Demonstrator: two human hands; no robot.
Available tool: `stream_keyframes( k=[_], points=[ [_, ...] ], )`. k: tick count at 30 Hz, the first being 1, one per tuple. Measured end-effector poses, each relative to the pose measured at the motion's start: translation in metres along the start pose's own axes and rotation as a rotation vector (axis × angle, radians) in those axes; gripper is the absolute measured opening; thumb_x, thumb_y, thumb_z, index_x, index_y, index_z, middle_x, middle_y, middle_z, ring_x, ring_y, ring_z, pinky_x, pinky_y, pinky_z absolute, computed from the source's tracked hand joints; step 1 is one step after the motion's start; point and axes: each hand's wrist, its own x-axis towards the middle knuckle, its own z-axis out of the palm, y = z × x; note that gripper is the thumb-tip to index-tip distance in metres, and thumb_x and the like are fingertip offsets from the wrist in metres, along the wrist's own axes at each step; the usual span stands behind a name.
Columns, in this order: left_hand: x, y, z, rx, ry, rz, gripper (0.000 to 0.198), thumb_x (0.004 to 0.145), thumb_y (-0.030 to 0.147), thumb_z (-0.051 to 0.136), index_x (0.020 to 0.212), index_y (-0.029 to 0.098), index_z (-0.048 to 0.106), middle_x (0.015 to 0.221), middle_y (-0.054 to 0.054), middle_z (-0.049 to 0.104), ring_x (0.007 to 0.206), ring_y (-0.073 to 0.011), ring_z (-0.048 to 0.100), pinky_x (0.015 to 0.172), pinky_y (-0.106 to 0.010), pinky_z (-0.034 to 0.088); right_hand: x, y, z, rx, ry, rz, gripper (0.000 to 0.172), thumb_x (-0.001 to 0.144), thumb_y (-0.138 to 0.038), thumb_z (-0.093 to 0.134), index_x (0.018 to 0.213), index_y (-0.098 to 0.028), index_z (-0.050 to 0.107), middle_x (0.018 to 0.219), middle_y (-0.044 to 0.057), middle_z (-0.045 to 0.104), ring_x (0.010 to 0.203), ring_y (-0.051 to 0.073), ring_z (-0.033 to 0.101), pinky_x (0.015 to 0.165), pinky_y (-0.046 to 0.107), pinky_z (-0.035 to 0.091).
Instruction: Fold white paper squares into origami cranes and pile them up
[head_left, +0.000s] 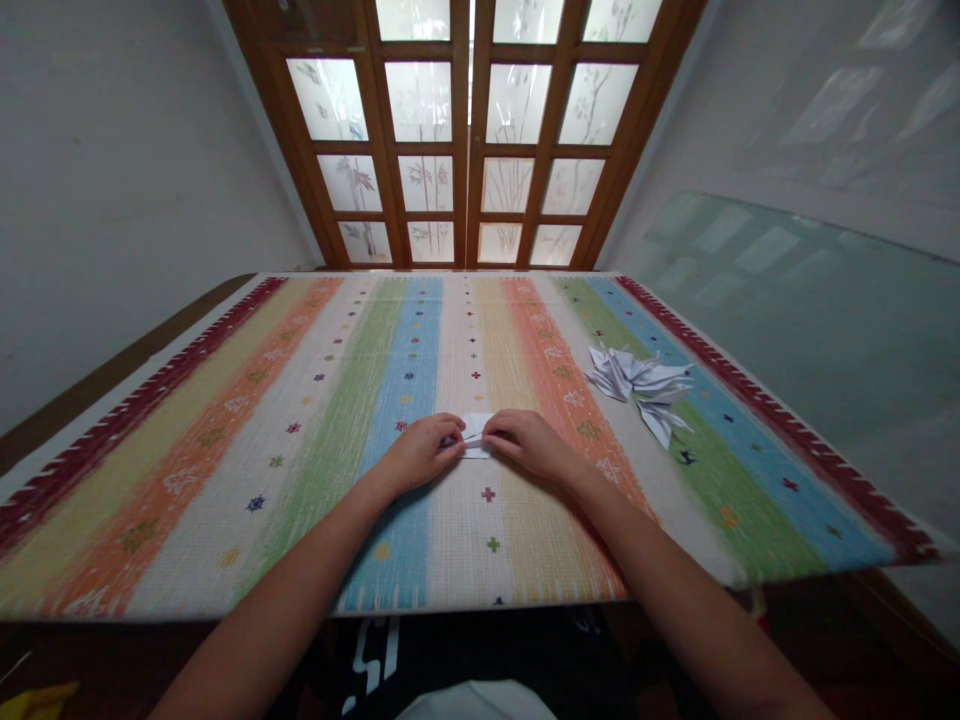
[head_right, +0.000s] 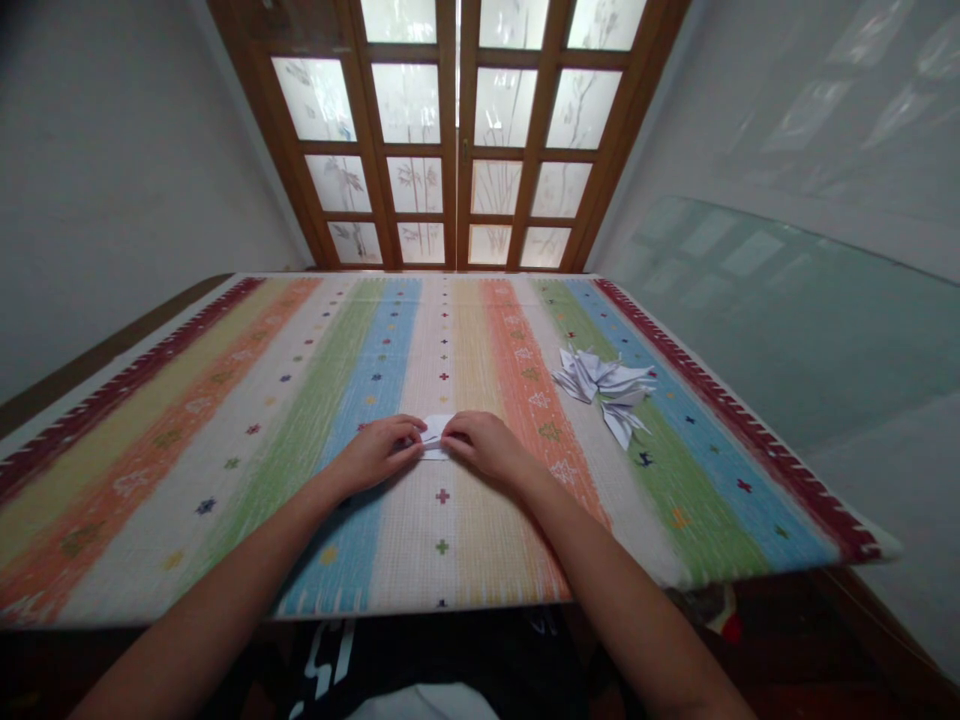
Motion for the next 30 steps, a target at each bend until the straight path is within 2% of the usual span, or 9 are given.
stream_keyframes(
  k=[5,10,18,21,23,26,30],
  points=[
    [0.001,0.001,-0.002,0.033,0.011,-0.021,0.019,0.097,0.018,0.059,0.088,0.017,0.076,0.119,-0.012,0.077,0.104,-0.0229,0.073,0.099,-0.038,0.056,0.001,-0.003,0.005,0.027,0.091,0.030,0.012,0.098,-0.019,0.068,0.093,-0.018,0.079,0.096,0.007,0.074,0.086,0.018,0.067,0.080,0.029,0.048],
    [0.001,0.001,-0.003,-0.031,0.045,-0.039,0.014,0.091,0.012,0.062,0.094,0.017,0.075,0.109,-0.010,0.075,0.093,-0.0201,0.071,0.090,-0.035,0.058,0.002,-0.004,0.011,0.102,0.173,0.065,0.009,0.093,-0.014,0.071,0.089,-0.018,0.078,0.095,0.005,0.070,0.082,0.016,0.065,0.077,0.028,0.049],
    [0.001,-0.003,-0.002,0.000,0.030,-0.048,0.021,0.086,0.005,0.064,0.085,0.019,0.079,0.110,-0.008,0.075,0.097,-0.0205,0.072,0.096,-0.036,0.056,0.006,-0.004,0.015,0.118,0.234,0.102,0.008,0.091,-0.012,0.075,0.086,-0.018,0.078,0.094,0.005,0.067,0.082,0.016,0.063,0.078,0.029,0.050],
    [0.002,-0.006,-0.001,0.005,0.022,-0.062,0.022,0.085,0.004,0.065,0.086,0.019,0.081,0.111,-0.008,0.075,0.097,-0.0207,0.072,0.096,-0.036,0.057,0.007,-0.004,0.016,0.112,0.233,0.120,0.010,0.087,-0.009,0.078,0.093,-0.017,0.077,0.096,0.004,0.065,0.082,0.016,0.063,0.078,0.029,0.050],
    [0.002,-0.006,-0.001,0.006,0.020,-0.063,0.023,0.085,0.004,0.064,0.087,0.019,0.082,0.112,-0.008,0.075,0.097,-0.0205,0.072,0.096,-0.036,0.057,0.008,-0.003,0.017,0.094,0.229,0.097,0.015,0.087,-0.007,0.077,0.098,-0.018,0.077,0.098,0.005,0.066,0.087,0.017,0.064,0.082,0.031,0.051],
    [0.001,-0.006,-0.001,0.015,0.012,-0.059,0.024,0.087,0.004,0.063,0.091,0.019,0.081,0.113,-0.008,0.075,0.098,-0.0203,0.071,0.097,-0.036,0.057,0.009,-0.001,0.021,0.026,0.217,-0.012,0.016,0.091,-0.007,0.073,0.099,-0.020,0.077,0.106,0.008,0.070,0.103,0.022,0.064,0.095,0.037,0.051],
    [0.001,-0.004,-0.001,0.068,0.028,-0.060,0.022,0.088,0.006,0.063,0.091,0.018,0.080,0.118,-0.010,0.074,0.109,-0.0238,0.070,0.106,-0.041,0.054,0.011,0.001,0.025,-0.054,0.173,-0.114,0.024,0.096,-0.004,0.064,0.107,-0.022,0.077,0.137,0.012,0.070,0.122,0.025,0.061,0.108,0.046,0.048]
  ],
)
